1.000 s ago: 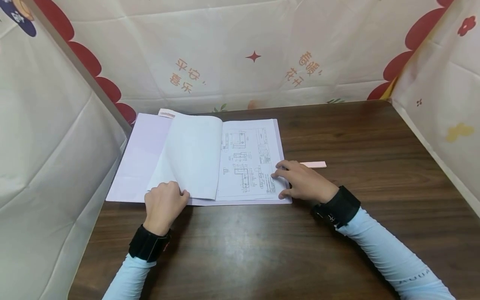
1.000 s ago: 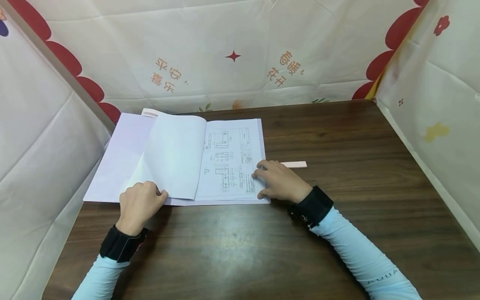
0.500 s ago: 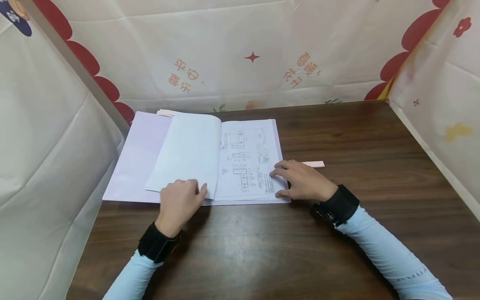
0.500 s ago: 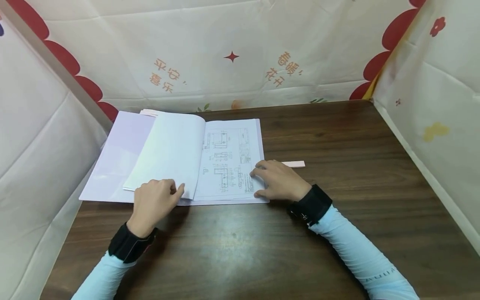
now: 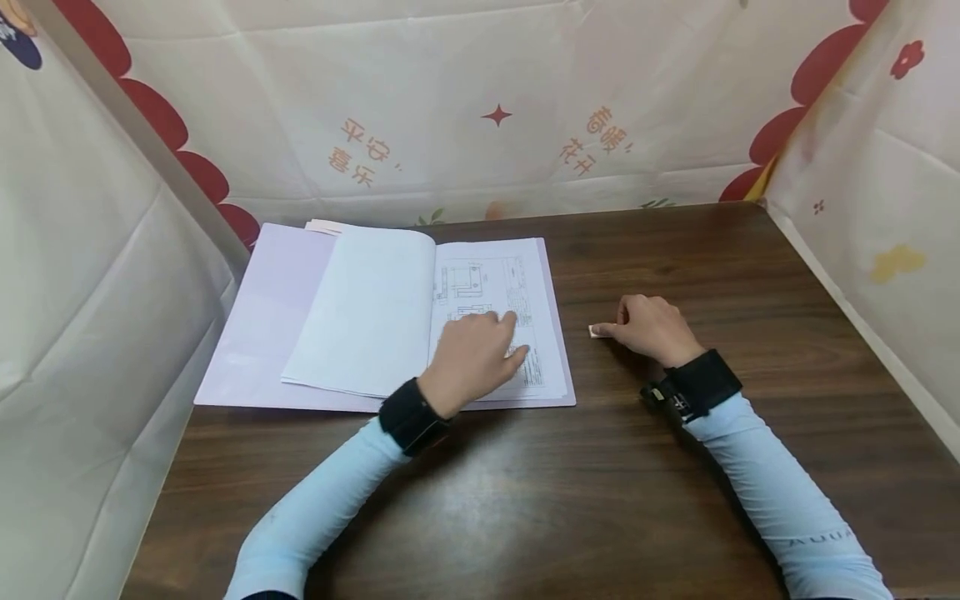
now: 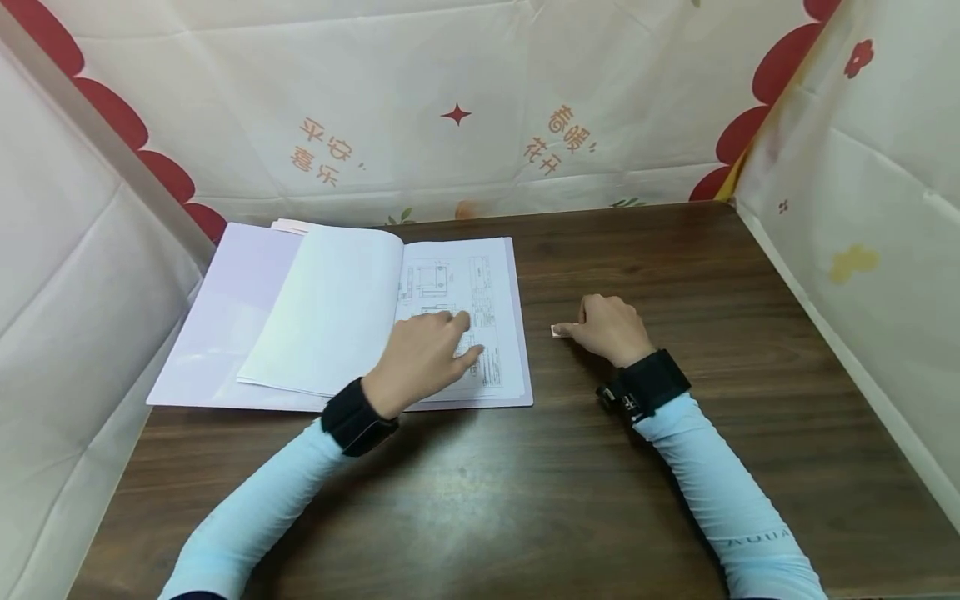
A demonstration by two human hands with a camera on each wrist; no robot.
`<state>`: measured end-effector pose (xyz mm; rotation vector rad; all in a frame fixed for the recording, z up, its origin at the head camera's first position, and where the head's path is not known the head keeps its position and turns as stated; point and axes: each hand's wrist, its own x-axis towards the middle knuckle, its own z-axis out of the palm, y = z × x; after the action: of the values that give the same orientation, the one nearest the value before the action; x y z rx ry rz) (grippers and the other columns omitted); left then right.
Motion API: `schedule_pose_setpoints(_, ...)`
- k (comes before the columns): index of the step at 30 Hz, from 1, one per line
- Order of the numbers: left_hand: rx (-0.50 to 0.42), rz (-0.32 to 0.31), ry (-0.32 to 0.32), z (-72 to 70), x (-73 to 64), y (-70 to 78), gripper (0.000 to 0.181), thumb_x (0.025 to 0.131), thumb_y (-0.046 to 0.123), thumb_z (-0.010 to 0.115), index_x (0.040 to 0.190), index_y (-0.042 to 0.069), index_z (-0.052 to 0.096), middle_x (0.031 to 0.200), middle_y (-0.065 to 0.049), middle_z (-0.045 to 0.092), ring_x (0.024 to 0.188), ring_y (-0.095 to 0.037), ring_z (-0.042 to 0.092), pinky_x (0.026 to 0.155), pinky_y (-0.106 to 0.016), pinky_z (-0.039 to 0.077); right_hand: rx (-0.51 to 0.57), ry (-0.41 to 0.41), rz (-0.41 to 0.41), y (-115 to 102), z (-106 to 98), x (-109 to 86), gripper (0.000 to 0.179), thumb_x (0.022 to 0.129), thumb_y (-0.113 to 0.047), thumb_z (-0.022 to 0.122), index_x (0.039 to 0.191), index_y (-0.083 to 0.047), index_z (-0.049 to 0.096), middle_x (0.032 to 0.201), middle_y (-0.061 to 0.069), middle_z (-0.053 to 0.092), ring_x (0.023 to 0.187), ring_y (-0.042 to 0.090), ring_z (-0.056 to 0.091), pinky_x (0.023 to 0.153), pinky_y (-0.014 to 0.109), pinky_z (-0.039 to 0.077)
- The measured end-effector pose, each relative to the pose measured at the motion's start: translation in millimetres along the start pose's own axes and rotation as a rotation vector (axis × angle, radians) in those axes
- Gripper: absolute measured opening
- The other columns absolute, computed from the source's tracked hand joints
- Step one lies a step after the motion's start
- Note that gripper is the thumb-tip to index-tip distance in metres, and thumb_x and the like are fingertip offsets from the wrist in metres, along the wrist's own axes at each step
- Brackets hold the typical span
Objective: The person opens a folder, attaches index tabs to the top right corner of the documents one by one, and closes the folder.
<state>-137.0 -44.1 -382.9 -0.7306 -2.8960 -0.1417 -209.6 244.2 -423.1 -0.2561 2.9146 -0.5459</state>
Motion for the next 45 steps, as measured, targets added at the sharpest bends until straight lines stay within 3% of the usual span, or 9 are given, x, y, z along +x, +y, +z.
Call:
schedule_pose_setpoints(6, 0.032, 0.187, -0.123, 12.5, 37.9, 29.1, 0.038, 0.1, 0.041, 0.065, 0.124, 0.012, 0.071, 0.111, -0.005, 0.07, 0.092, -0.022, 0.06, 0.068, -0.031, 0.055, 0.052, 0.009, 0.035, 9.5, 4.4, 7.5, 0.047, 0.091, -0.047, 0.076, 0.086, -0.004, 0.058, 0.077, 0.011, 0.054, 0.074, 0.029, 0.052, 0.063, 0.036, 0.038)
schedule_pose_setpoints(9, 0.059, 0.297, -0.198, 25.6, 53.8, 38.3, 0.047, 0.102, 0.046, 0.062, 0.136, 0.013, 0.066, 0.134, -0.005, 0.064, 0.106, -0.024, 0.057, 0.08, -0.032, 0.055, 0.085, -0.016, 0.044, 14.2, 3.2, 9.3, 0.044, 0.093, -0.043, 0.076, 0.094, -0.004, 0.057, 0.083, 0.012, 0.054, 0.078, 0.03, 0.051, 0.066, 0.037, 0.038)
schedule_pose_setpoints(12, 0.112, 0.354, -0.24, 38.7, 65.3, 45.8, 0.056, 0.103, 0.053, 0.055, 0.145, 0.016, 0.06, 0.151, -0.004, 0.057, 0.115, -0.025, 0.056, 0.086, -0.032, 0.054, 0.109, -0.057, 0.024, 18.5, 0.8, 11.1, 0.038, 0.095, -0.038, 0.074, 0.099, -0.004, 0.058, 0.087, 0.013, 0.057, 0.079, 0.029, 0.052, 0.066, 0.036, 0.039)
schedule_pose_setpoints(18, 0.197, 0.344, -0.279, 49.8, 75.8, 58.8, 0.066, 0.104, 0.064, 0.043, 0.153, 0.021, 0.051, 0.157, 0.003, 0.053, 0.117, -0.021, 0.049, 0.091, -0.032, 0.049, 0.143, -0.167, -0.054, 27.2, -8.9, 14.0, 0.019, 0.1, -0.023, 0.064, 0.104, -0.005, 0.062, 0.089, 0.011, 0.061, 0.077, 0.024, 0.054, 0.065, 0.033, 0.041)
schedule_pose_setpoints(24, 0.181, 0.291, -0.344, 48.3, 80.0, 65.9, 0.059, 0.103, 0.062, 0.048, 0.143, 0.02, 0.061, 0.147, 0.005, 0.058, 0.115, -0.021, 0.048, 0.094, -0.032, 0.048, 0.238, -0.241, -0.077, 33.1, -18.8, 13.1, 0.022, 0.104, -0.018, 0.052, 0.109, -0.002, 0.066, 0.096, 0.014, 0.066, 0.081, 0.023, 0.061, 0.068, 0.034, 0.051)
schedule_pose_setpoints(28, 0.18, 0.29, -0.366, 46.3, 80.9, 68.1, 0.055, 0.103, 0.06, 0.051, 0.137, 0.02, 0.065, 0.142, 0.004, 0.059, 0.115, -0.022, 0.048, 0.095, -0.033, 0.049, 0.236, -0.209, -0.018, 31.8, -18.2, 11.2, 0.045, 0.105, -0.043, 0.054, 0.102, -0.002, 0.073, 0.091, 0.012, 0.069, 0.079, 0.022, 0.064, 0.069, 0.032, 0.052)
schedule_pose_setpoints(31, 0.178, 0.295, -0.37, 46.4, 80.5, 69.1, 0.052, 0.103, 0.058, 0.052, 0.135, 0.02, 0.066, 0.142, 0.004, 0.059, 0.116, -0.022, 0.048, 0.095, -0.033, 0.049, 0.195, -0.171, 0.023, 30.3, -15.8, 9.7, 0.046, 0.097, -0.05, 0.067, 0.096, -0.004, 0.073, 0.085, 0.009, 0.066, 0.075, 0.022, 0.06, 0.065, 0.033, 0.048)
schedule_pose_setpoints(36, 0.189, 0.3, -0.334, 48.2, 79.4, 71.2, 0.048, 0.102, 0.056, 0.055, 0.129, 0.02, 0.069, 0.136, 0.005, 0.061, 0.112, -0.022, 0.049, 0.092, -0.033, 0.049, 0.171, -0.124, 0.064, 31.0, -14.7, 10.2, 0.028, 0.09, -0.03, 0.08, 0.096, -0.004, 0.069, 0.085, 0.01, 0.063, 0.076, 0.025, 0.056, 0.063, 0.033, 0.044)
schedule_pose_setpoints(45, 0.223, 0.293, -0.302, 48.8, 78.2, 74.9, 0.042, 0.101, 0.054, 0.057, 0.122, 0.021, 0.072, 0.133, 0.005, 0.064, 0.113, -0.022, 0.05, 0.093, -0.033, 0.049, 0.25, -0.149, 0.067, 36.9, -15.9, 11.1, 0.026, 0.096, -0.022, 0.073, 0.11, 0.0, 0.071, 0.089, 0.013, 0.069, 0.076, 0.023, 0.062, 0.063, 0.033, 0.05)
